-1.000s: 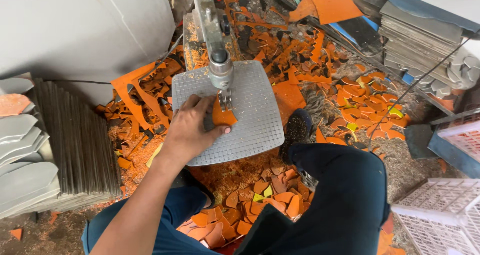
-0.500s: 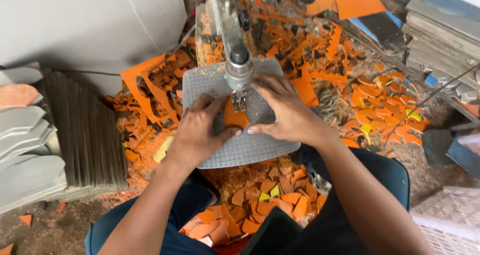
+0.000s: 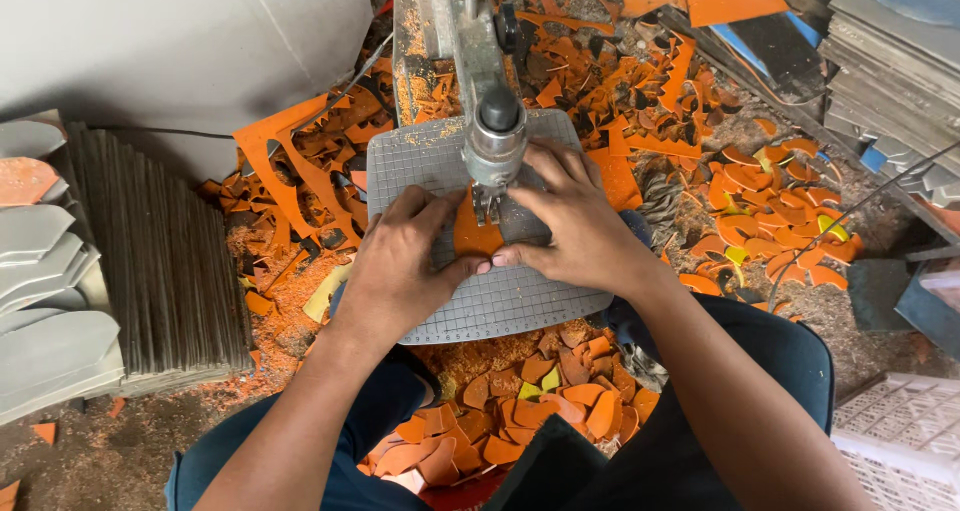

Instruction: The person uses a manual press cutting machine to cut orange rubber pieces into smaller shapes. They repeatedly pick up pieces, position them under the press, and operate the lever to cut them, then place the cut pieces aside.

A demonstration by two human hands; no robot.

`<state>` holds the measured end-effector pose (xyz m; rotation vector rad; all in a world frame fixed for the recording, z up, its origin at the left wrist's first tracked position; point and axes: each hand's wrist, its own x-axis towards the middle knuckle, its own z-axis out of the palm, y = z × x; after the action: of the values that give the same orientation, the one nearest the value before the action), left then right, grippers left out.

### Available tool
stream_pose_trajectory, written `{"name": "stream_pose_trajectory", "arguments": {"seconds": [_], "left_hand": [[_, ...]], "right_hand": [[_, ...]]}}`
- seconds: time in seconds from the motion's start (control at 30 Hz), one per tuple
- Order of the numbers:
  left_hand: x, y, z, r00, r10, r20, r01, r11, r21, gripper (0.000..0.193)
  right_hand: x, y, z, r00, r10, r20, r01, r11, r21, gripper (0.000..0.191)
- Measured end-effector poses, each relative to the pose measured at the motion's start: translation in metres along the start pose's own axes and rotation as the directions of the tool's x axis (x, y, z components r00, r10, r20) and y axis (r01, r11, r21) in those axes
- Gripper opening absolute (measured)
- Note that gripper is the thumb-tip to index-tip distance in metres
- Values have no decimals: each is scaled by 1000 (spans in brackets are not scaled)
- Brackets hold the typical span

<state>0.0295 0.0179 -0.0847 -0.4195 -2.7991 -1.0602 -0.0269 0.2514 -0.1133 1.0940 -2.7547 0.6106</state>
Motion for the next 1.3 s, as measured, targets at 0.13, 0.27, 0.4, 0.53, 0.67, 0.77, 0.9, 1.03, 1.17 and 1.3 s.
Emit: {"name": "stream_pose_trajectory", "arguments": {"seconds": [0.13, 0.27, 0.4, 0.53, 0.67, 0.77, 0.9, 1.03, 1.17, 1.3], "left_hand": [[-1, 2, -2, 999, 40, -23, -40, 999, -18, 74], [-1, 3, -3, 1000, 22, -21, -23, 999, -38, 74], [-1, 3, -3, 1000, 11, -15, -12, 999, -36, 74], [1, 3, -2, 1000, -20, 13, 21, 999, -29, 76], [1, 4, -3, 999, -39, 25, 39, 999, -17, 76], [0, 4, -5, 999, -46, 25, 46, 999, -22, 76], [1, 2, -7, 1000, 0, 1, 0, 996, -85, 73], [2, 0, -6, 1000, 1, -1, -1, 996, -95, 72], [2, -2, -6, 1000, 8, -12, -9, 992, -126, 69], [2, -4, -8, 999, 31, -23, -34, 990, -139, 67]], "right_hand": [[3, -2, 0, 999, 45, 20, -44, 999, -26, 74], [4, -4, -1, 1000, 21, -13, -21, 999, -28, 74], [3, -1, 2, 999, 19, -34, -20, 999, -28, 74], [3, 0, 5, 999, 31, -28, -33, 998, -59, 74], [4, 0, 6, 999, 31, -38, -33, 998, -57, 75], [4, -1, 5, 999, 21, -43, -24, 997, -70, 76], [5, -3, 4, 998, 49, -33, -51, 996, -69, 77], [5, -5, 5, 997, 30, -67, -33, 998, -57, 81], [5, -5, 7, 995, 16, -96, -23, 997, -70, 81], [3, -6, 10, 992, -4, -126, -7, 996, -86, 81]]}}
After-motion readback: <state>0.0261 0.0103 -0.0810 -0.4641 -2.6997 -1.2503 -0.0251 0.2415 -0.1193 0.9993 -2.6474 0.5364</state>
